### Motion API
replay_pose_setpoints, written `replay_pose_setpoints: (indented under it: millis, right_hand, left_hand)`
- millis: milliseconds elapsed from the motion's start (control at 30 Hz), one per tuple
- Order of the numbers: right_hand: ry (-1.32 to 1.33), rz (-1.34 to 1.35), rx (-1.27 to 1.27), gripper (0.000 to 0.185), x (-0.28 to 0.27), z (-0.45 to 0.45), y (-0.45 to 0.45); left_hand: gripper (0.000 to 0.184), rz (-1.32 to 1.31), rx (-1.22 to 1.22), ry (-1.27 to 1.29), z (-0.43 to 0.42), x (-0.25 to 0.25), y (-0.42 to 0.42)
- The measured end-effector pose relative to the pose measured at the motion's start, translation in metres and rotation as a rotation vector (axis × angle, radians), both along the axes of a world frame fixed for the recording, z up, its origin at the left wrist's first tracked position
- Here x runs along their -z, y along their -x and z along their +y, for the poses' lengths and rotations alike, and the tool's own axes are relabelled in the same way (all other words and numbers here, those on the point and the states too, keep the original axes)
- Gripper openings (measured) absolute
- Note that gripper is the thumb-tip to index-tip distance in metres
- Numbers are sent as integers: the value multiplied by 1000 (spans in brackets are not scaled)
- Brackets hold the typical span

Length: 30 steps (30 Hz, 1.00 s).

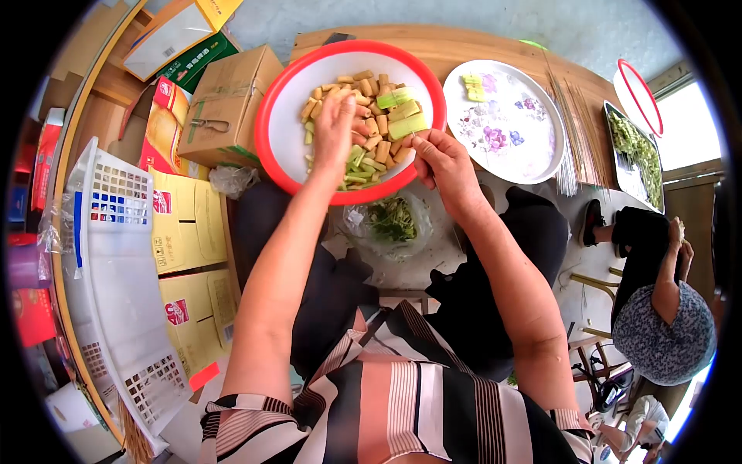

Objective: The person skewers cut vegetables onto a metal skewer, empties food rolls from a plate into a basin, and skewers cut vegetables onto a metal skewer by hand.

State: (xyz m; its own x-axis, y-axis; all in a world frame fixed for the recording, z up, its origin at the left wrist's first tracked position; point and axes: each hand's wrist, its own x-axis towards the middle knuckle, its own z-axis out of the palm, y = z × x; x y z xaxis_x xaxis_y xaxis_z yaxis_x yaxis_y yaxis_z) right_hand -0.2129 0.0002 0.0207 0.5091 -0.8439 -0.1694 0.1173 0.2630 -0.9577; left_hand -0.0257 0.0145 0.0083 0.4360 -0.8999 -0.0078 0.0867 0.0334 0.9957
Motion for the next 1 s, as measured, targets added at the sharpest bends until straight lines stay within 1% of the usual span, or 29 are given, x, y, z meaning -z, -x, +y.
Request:
replay_pose_setpoints:
  millis: [33, 67, 133, 167, 233, 267, 333, 367, 400, 467, 533, 600, 733, 800, 833, 900, 933, 1000]
  right_hand:
    - [6, 20, -9, 21, -2, 1, 5]
    - [4, 16, -10, 21, -4, 1, 9]
    - [25, 54, -19, 21, -8, 3, 14]
    - [23, 49, -19, 21, -9, 3, 16]
    - [27, 62, -12, 21, -10, 4, 19]
    - [26, 59, -11, 21, -10, 5, 20]
    - [41, 64, 18, 20, -10, 5, 21]
    - [43, 63, 19, 20, -9, 5, 21]
    - [40, 60, 13, 20, -8, 4, 22]
    - [38, 57, 8, 20, -5, 4, 23]
    - [32, 77, -38, 22, -4, 4, 25]
    - [32, 85, -42, 22, -6, 5, 26]
    - [29, 93, -47, 22, -7, 7, 27]
    - [35, 104, -49, 22, -9, 7, 29]
    - [40, 117, -51, 22, -10, 8, 30]
    - [39, 118, -51, 20, -12, 9, 32]
    - [35, 120, -55, 19, -13, 9, 33]
    - [64, 163, -76, 19, -17, 13, 35]
  left_hand:
    - [37, -111, 2, -142, -3, 13, -31]
    - [29, -188, 22, -165, 0, 12, -37]
    - [23, -449, 62, -265, 3, 18, -50]
    - [23, -453, 62, -268, 4, 24, -53]
    - [16, -805, 78, -287, 8, 35, -54]
    - [16, -808, 79, -288, 9, 41, -54]
    - [14, -977, 190, -279, 12, 48, -49]
    - [13, -1024, 249, -320, 13, 48, -46]
    - [13, -1025, 248, -318, 12, 51, -44]
    - [13, -1179, 287, -371, 11, 62, -39]
    - [16, -1212, 293, -372, 11, 68, -36]
    - [21, -1258, 272, -369, 9, 69, -31]
    - [23, -1271, 232, -395, 7, 69, -26]
    - [22, -1354, 175, -333, 3, 79, -29]
    - [22, -1356, 177, -328, -1, 78, -29]
    - [24, -905, 156, -438, -11, 74, -30]
    - [24, -808, 133, -327, -13, 69, -30]
    - [22, -97, 188, -320, -11, 41, -27]
